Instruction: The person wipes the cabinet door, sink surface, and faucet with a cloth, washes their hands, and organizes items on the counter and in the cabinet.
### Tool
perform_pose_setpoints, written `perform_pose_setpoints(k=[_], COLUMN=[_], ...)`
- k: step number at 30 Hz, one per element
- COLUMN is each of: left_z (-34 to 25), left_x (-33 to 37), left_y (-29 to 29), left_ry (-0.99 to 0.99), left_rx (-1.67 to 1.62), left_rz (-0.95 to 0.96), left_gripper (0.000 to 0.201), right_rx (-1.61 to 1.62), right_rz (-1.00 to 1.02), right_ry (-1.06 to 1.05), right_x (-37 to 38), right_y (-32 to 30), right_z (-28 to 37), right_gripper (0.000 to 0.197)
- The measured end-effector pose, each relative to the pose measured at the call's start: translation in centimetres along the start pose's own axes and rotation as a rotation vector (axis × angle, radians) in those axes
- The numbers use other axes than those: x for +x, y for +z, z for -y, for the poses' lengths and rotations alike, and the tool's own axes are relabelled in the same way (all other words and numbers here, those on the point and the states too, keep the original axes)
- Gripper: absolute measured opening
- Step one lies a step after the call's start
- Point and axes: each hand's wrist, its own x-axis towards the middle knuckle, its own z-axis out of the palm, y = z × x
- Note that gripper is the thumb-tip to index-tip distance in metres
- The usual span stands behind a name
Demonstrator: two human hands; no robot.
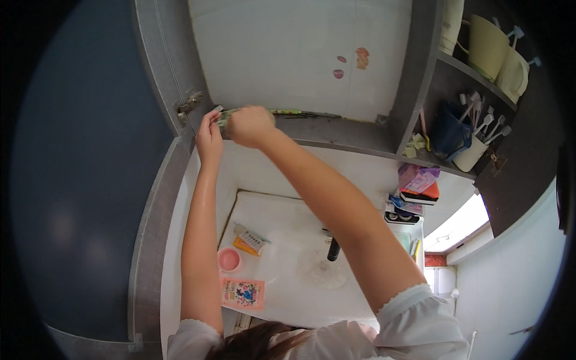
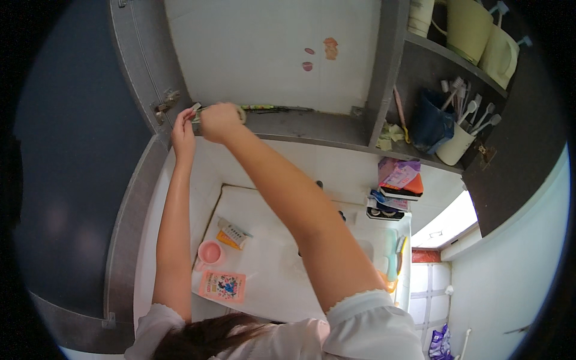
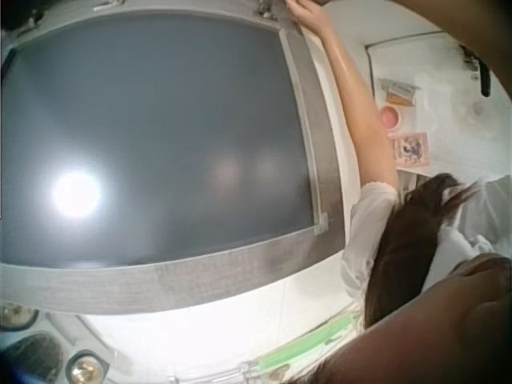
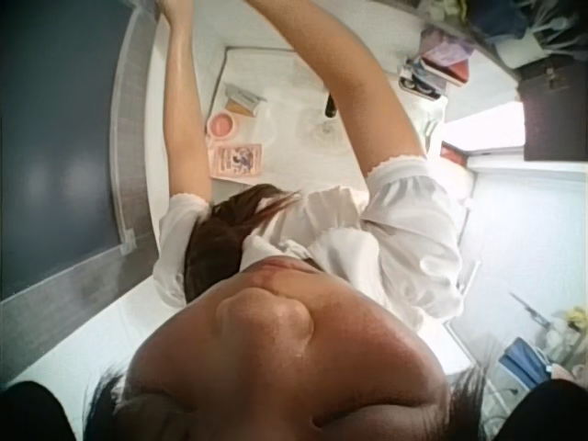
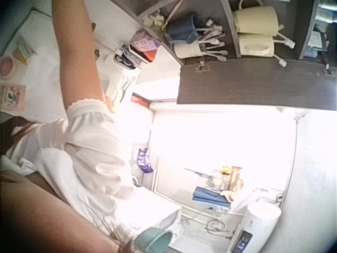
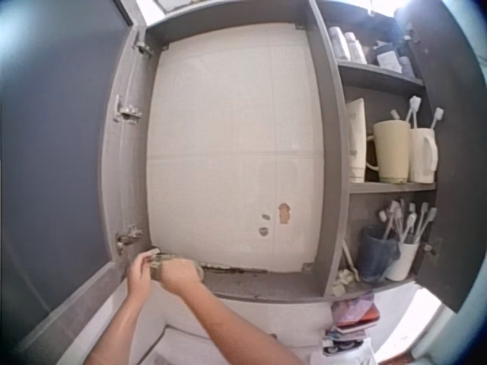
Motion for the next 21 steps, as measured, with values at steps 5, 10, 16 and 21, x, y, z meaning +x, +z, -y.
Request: perform_pose_setpoints(k=[5,10,16,21], left_z=[0.5,-1.3,-5.2,-8.8], left_x=[-1.7,-2.8,-4.5,-5.2], left_y=[0.4,1.1,5.7,9.2], left_ry=[-0.013,0.161,0.494,0.612], left_rx=[0.171,0.27,0.27,0.207], left_rz=[0.171,0.148,0.183,0.333], left_gripper=[0.022,0.023,0.022,0.022], right_rx=[0.035,-0.058,-0.124,-0.375], right_rz=[-0.202,-0.337,-0.433,-0.37], right_ry=[-0.049,-0.012,0.042,0.359], right_x=[-1.4,-5.7,-11.2,-14.3], right_y=[1.8,-0.5,-3.7,-5.6], right_z=[0.0,-2.2,-6.7,-8.5], right_gripper=[0.011,0.008,0.005,0.007])
